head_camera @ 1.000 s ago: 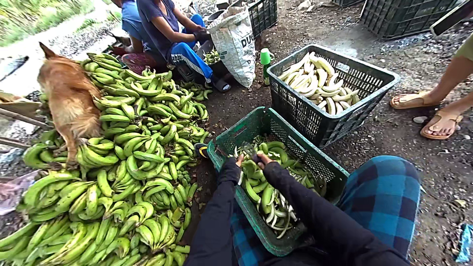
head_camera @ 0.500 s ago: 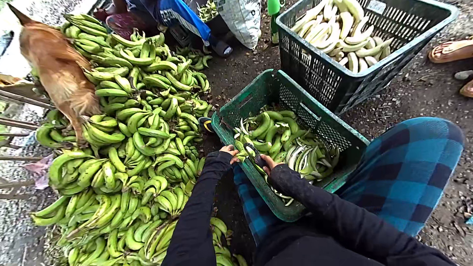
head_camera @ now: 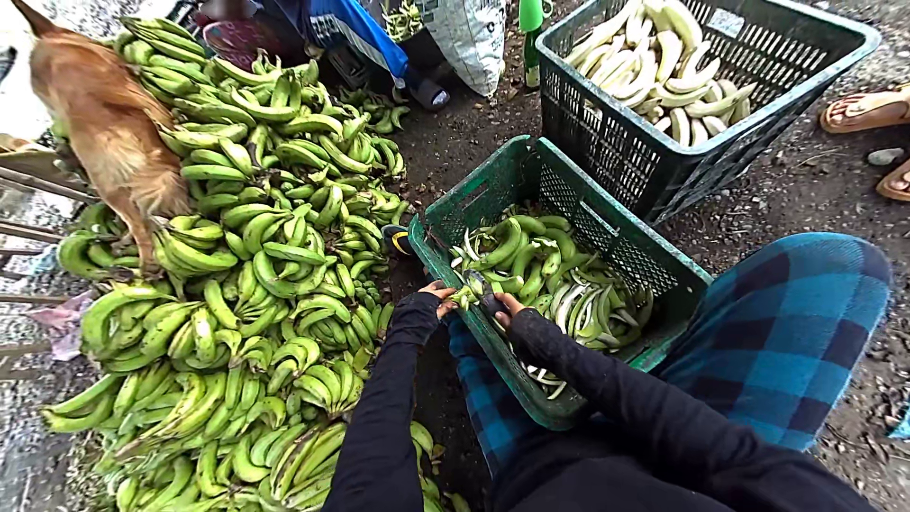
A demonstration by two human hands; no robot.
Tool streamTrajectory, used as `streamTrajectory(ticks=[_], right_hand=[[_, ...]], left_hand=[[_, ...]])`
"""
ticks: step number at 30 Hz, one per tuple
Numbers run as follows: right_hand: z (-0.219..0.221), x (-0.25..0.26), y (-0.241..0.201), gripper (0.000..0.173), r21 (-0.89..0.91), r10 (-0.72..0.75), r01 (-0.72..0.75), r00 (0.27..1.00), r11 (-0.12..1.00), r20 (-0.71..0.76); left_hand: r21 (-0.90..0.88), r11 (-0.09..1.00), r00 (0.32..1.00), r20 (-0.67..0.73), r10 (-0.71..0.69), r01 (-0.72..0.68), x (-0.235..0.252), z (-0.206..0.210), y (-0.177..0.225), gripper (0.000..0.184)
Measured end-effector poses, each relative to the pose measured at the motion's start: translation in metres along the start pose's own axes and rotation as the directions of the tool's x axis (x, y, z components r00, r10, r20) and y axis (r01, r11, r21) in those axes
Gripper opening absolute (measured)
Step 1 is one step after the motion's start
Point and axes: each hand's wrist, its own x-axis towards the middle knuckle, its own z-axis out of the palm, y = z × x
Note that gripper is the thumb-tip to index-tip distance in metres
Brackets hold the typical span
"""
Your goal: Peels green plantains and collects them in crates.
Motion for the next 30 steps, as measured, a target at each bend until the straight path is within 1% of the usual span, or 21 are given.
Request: streamTrajectory(ticks=[2,4,8,10,12,13,14,16,17,18,19,20,22,23,24,25,26,27,28,29,30], right_hand=[[-0.004,-0.009,0.008,0.053,-0.018,-0.017,0.017,1.000,1.000,-0.001],[-0.002,-0.016,0.013,0.053,-0.046,-0.032,0.033,0.999,0.998,0.017],[0.006,-0.021,0.014,0.056,-0.143,0.018,-0.007,0.997,0.990,0.072],[0.016,-0.009,0.017,0.055,-0.130,-0.001,0.009,0.998,0.992,0.061],[0.025,0.012,0.019,0.054,-0.094,0.002,0.004,0.998,0.996,0.063],[0.031,0.027,0.023,0.054,-0.032,-0.013,0.015,0.998,0.999,0.056],[0.038,0.040,0.032,0.053,-0.017,-0.045,0.046,0.998,0.999,0.031],[0.038,0.049,0.035,0.052,-0.007,-0.087,0.087,0.996,0.996,0.021],[0.032,0.044,0.030,0.052,0.015,-0.096,0.095,0.995,0.995,0.035],[0.023,0.033,0.021,0.053,0.059,-0.061,0.057,0.996,0.997,0.068],[0.014,0.020,0.016,0.052,0.093,-0.022,0.015,0.996,0.996,0.081],[0.007,0.006,0.015,0.052,0.104,0.019,-0.026,0.997,0.994,0.068],[-0.004,-0.009,0.031,0.052,0.107,0.072,-0.072,0.997,0.992,0.003],[-0.011,-0.013,0.039,0.054,0.123,0.086,-0.082,0.996,0.989,-0.027],[-0.019,-0.014,0.046,0.055,0.142,0.099,-0.089,0.993,0.986,-0.065],[-0.028,-0.015,0.052,0.055,0.145,0.113,-0.097,0.987,0.985,-0.110],[-0.037,-0.017,0.058,0.056,0.144,0.123,-0.101,0.979,0.985,-0.160],[-0.046,-0.018,0.063,0.056,0.153,0.131,-0.099,0.968,0.983,-0.216],[-0.053,-0.018,0.068,0.056,0.153,0.140,-0.100,0.949,0.983,-0.282],[-0.059,-0.022,0.066,0.057,0.174,0.178,-0.126,0.928,0.977,-0.326],[-0.061,-0.022,0.071,0.058,0.201,0.194,-0.122,0.899,0.972,-0.392]], left_hand=[[-0.038,0.999,0.999,-0.031,0.019,-0.020,0.000,0.007,-0.010,0.036],[-0.030,1.000,0.999,-0.032,-0.007,0.006,0.001,0.009,-0.014,0.036],[-0.048,0.998,0.999,0.009,-0.048,0.048,-0.004,-0.003,0.003,0.036],[-0.097,0.994,0.999,0.011,-0.046,0.047,-0.008,-0.009,0.013,0.034],[-0.091,0.995,0.999,-0.022,-0.043,0.041,-0.007,-0.002,0.008,0.034],[-0.083,0.995,0.998,-0.022,-0.063,0.061,-0.007,-0.003,0.010,0.034],[-0.070,0.991,0.994,0.007,-0.111,0.112,-0.008,-0.007,0.018,0.035],[-0.021,0.982,0.981,0.054,-0.188,0.189,-0.006,-0.017,0.034,0.038],[-0.005,0.983,0.982,0.045,-0.184,0.184,-0.003,-0.023,0.036,0.038],[-0.002,0.986,0.986,0.022,-0.165,0.165,0.000,-0.032,0.042,0.039],[-0.038,0.990,0.989,-0.049,-0.136,0.134,0.005,-0.041,0.049,0.040],[-0.117,0.989,0.981,-0.157,-0.113,0.095,0.011,-0.051,0.058,0.044],[-0.343,0.937,0.940,-0.295,-0.170,0.062,0.018,-0.085,0.093,0.068],[-0.420,0.907,0.908,-0.361,-0.214,0.046,0.020,-0.103,0.106,0.076],[-0.460,0.886,0.877,-0.403,-0.262,0.053,0.022,-0.119,0.110,0.081],[-0.471,0.879,0.846,-0.437,-0.305,0.073,0.024,-0.129,0.102,0.081],[-0.468,0.876,0.814,-0.459,-0.356,0.118,0.025,-0.132,0.085,0.076],[-0.453,0.872,0.779,-0.472,-0.413,0.188,0.025,-0.127,0.063,0.067],[-0.421,0.862,0.739,-0.478,-0.475,0.282,0.025,-0.113,0.039,0.058],[-0.380,0.841,0.690,-0.487,-0.535,0.385,0.024,-0.090,0.018,0.050],[-0.351,0.813,0.660,-0.474,-0.583,0.465,0.023,-0.063,0.002,0.045]])
